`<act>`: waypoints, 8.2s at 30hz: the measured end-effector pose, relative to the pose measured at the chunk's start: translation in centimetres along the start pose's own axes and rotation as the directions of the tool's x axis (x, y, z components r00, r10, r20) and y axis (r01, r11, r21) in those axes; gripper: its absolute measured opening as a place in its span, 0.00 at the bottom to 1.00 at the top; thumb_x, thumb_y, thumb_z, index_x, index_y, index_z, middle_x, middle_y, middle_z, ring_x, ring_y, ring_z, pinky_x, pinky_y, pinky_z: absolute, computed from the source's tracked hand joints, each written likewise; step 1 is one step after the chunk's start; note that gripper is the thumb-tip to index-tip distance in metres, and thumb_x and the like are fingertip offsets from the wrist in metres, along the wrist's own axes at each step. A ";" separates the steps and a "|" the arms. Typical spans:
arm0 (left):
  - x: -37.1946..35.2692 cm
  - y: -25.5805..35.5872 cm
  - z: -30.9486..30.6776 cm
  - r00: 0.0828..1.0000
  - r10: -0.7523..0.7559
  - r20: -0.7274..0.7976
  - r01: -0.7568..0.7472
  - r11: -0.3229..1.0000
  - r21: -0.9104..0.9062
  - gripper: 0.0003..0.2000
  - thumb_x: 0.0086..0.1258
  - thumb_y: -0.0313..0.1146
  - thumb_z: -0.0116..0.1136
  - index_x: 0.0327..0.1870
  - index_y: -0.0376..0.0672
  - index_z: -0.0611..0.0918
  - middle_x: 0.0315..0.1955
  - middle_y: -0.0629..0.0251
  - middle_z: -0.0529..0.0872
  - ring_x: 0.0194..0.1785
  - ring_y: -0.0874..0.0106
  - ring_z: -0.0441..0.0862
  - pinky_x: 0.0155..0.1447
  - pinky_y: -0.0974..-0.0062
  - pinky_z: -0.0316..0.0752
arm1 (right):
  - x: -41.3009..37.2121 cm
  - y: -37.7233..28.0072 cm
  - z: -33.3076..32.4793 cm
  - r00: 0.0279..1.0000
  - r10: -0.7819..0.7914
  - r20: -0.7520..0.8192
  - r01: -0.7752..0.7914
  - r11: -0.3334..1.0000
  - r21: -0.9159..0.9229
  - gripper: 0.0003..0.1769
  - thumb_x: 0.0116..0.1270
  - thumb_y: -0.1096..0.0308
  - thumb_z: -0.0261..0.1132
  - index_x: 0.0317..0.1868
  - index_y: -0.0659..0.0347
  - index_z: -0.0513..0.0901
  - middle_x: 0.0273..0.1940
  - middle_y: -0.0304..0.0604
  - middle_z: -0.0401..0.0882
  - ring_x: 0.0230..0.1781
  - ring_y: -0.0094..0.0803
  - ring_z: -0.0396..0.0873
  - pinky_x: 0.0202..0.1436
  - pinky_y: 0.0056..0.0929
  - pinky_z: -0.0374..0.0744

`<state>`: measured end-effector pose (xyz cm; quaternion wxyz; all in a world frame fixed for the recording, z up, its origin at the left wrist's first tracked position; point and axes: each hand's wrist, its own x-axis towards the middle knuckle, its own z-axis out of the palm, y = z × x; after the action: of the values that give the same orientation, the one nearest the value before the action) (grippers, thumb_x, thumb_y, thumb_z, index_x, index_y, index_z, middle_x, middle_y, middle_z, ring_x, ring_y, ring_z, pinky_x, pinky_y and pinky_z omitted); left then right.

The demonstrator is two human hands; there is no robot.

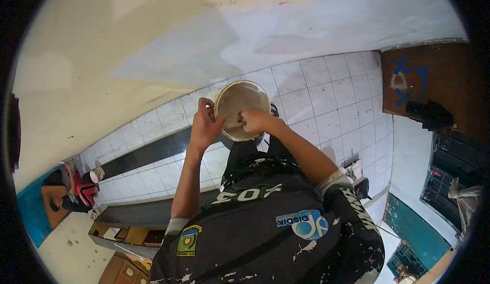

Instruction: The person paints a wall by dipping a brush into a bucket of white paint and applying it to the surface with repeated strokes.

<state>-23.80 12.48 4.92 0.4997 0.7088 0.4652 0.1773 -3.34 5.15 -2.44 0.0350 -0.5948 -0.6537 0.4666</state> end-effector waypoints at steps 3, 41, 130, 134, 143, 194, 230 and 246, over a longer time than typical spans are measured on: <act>-0.2 -0.5 -0.2 0.989 -0.121 -0.088 0.108 0.984 -0.144 0.19 0.63 0.25 0.62 0.51 0.37 0.66 0.24 0.55 0.82 0.23 0.70 0.76 0.30 0.67 0.72 | -4.0 -3.1 -5.7 0.999 0.033 -0.038 -0.017 0.929 0.369 0.21 0.65 0.67 0.67 0.57 0.66 0.82 0.34 0.54 0.86 0.28 0.39 0.84 0.32 0.40 0.81; 0.5 2.7 2.1 0.980 -0.154 -0.129 0.074 0.873 -0.482 0.19 0.65 0.20 0.57 0.52 0.33 0.63 0.33 0.48 0.81 0.26 0.65 0.85 0.25 0.67 0.87 | -15.4 -9.2 -33.9 -0.016 -0.133 -0.991 0.126 0.983 -0.134 0.23 0.72 0.73 0.63 0.67 0.61 0.79 0.39 0.64 0.83 0.32 0.53 0.82 0.41 0.40 0.81; -0.2 2.8 6.8 0.923 -0.291 -0.251 0.136 0.858 -0.495 0.21 0.65 0.20 0.58 0.55 0.34 0.61 0.37 0.45 0.80 0.27 0.60 0.87 0.28 0.62 0.91 | -6.3 3.2 -22.4 0.284 -0.021 -0.959 -0.079 0.996 -0.045 0.22 0.70 0.70 0.61 0.65 0.57 0.79 0.34 0.62 0.82 0.32 0.61 0.84 0.38 0.57 0.83; 0.1 1.1 6.7 0.943 -0.190 -0.273 0.091 0.936 -0.339 0.22 0.65 0.22 0.58 0.55 0.33 0.61 0.40 0.42 0.81 0.28 0.60 0.87 0.28 0.63 0.90 | -4.7 8.5 -18.2 0.467 0.153 -0.871 -0.093 0.988 0.124 0.18 0.67 0.72 0.63 0.57 0.62 0.84 0.37 0.63 0.85 0.39 0.62 0.84 0.45 0.56 0.83; 0.3 3.8 6.6 0.940 -0.250 -0.230 0.150 0.913 -0.381 0.20 0.65 0.22 0.58 0.54 0.33 0.64 0.30 0.57 0.77 0.25 0.68 0.83 0.27 0.65 0.89 | -13.8 0.4 -32.3 0.297 0.125 -0.947 0.035 0.989 0.141 0.17 0.65 0.73 0.64 0.55 0.62 0.83 0.41 0.61 0.86 0.47 0.59 0.84 0.51 0.50 0.82; -0.7 4.2 6.4 0.916 -0.291 -0.277 0.149 0.886 -0.440 0.20 0.66 0.22 0.57 0.55 0.33 0.63 0.40 0.43 0.82 0.31 0.59 0.88 0.29 0.62 0.91 | -1.0 11.5 -15.5 0.304 0.086 -0.949 -0.008 0.996 0.088 0.20 0.69 0.75 0.64 0.61 0.65 0.82 0.39 0.60 0.85 0.39 0.56 0.84 0.44 0.48 0.83; -0.1 4.5 6.0 0.939 -0.224 -0.260 0.103 0.906 -0.411 0.20 0.66 0.21 0.57 0.54 0.32 0.62 0.33 0.49 0.80 0.25 0.64 0.85 0.26 0.65 0.89 | -2.3 11.6 -16.9 0.438 0.320 -0.840 -0.051 0.942 0.332 0.19 0.68 0.72 0.65 0.59 0.63 0.82 0.44 0.62 0.86 0.46 0.59 0.85 0.49 0.48 0.83; 0.6 4.1 7.2 0.941 -0.241 -0.238 0.122 0.896 -0.426 0.20 0.65 0.21 0.58 0.54 0.32 0.63 0.33 0.52 0.79 0.27 0.64 0.85 0.26 0.64 0.89 | -20.4 -13.6 -36.7 -0.060 -0.106 -0.993 0.410 0.904 -0.122 0.17 0.73 0.73 0.65 0.61 0.61 0.81 0.27 0.42 0.79 0.26 0.22 0.71 0.32 0.27 0.75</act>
<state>-16.35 8.76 5.25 0.5781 0.5097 0.5499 0.3220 14.44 11.36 37.47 0.6361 -0.6022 -0.4809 -0.0382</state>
